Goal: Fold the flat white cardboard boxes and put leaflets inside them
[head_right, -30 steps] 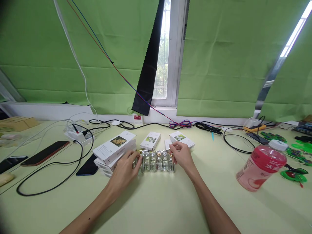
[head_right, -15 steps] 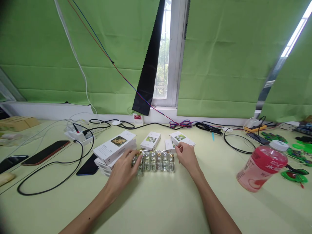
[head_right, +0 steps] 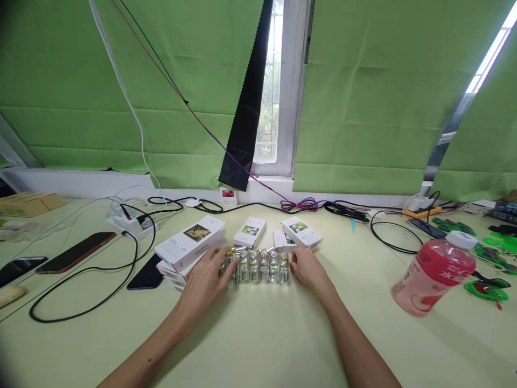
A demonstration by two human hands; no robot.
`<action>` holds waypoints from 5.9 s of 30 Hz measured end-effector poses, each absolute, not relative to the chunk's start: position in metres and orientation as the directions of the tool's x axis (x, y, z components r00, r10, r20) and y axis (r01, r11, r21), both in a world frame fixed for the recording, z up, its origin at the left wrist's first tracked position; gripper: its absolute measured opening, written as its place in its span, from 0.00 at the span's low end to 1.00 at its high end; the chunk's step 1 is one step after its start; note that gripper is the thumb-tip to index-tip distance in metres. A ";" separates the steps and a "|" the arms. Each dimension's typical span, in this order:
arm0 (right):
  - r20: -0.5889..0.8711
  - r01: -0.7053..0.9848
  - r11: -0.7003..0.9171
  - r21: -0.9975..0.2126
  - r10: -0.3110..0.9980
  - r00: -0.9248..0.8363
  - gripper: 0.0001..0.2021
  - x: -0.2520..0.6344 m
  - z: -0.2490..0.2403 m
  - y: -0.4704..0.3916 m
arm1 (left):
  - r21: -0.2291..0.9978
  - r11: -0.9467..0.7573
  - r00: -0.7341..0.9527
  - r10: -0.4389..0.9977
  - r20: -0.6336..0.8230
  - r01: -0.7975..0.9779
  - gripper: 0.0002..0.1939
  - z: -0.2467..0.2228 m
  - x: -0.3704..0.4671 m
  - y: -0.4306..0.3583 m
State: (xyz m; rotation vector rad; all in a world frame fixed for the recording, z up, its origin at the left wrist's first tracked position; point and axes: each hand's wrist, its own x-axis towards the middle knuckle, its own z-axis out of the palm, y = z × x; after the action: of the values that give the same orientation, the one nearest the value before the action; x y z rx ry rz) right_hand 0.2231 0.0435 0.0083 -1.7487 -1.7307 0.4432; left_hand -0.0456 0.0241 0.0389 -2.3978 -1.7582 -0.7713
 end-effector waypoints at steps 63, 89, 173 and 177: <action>0.734 0.688 0.590 -0.422 0.668 -0.123 0.06 0.220 0.023 0.022 | 0.322 -0.866 0.744 0.495 0.449 0.382 0.14 -0.005 -0.014 0.008; 0.577 0.608 0.521 -0.600 0.808 -0.123 0.12 0.223 0.033 0.020 | 0.303 -0.872 0.757 0.486 0.436 0.385 0.14 -0.002 -0.013 0.007; 0.315 0.272 0.342 -0.900 0.939 -0.137 0.19 0.219 0.023 0.028 | 0.009 -0.859 0.752 0.452 0.479 0.511 0.12 -0.006 0.003 0.002; 0.300 0.275 0.320 -0.907 0.947 -0.111 0.19 0.219 0.019 0.032 | -0.142 -0.853 0.797 0.392 0.458 0.502 0.21 -0.009 0.011 0.002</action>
State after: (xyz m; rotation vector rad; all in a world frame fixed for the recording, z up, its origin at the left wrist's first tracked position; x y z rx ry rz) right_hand 0.2190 0.0316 0.0189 -1.1356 -1.6046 0.8601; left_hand 0.0112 0.0016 -0.0092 -2.7297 -0.6919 -0.6142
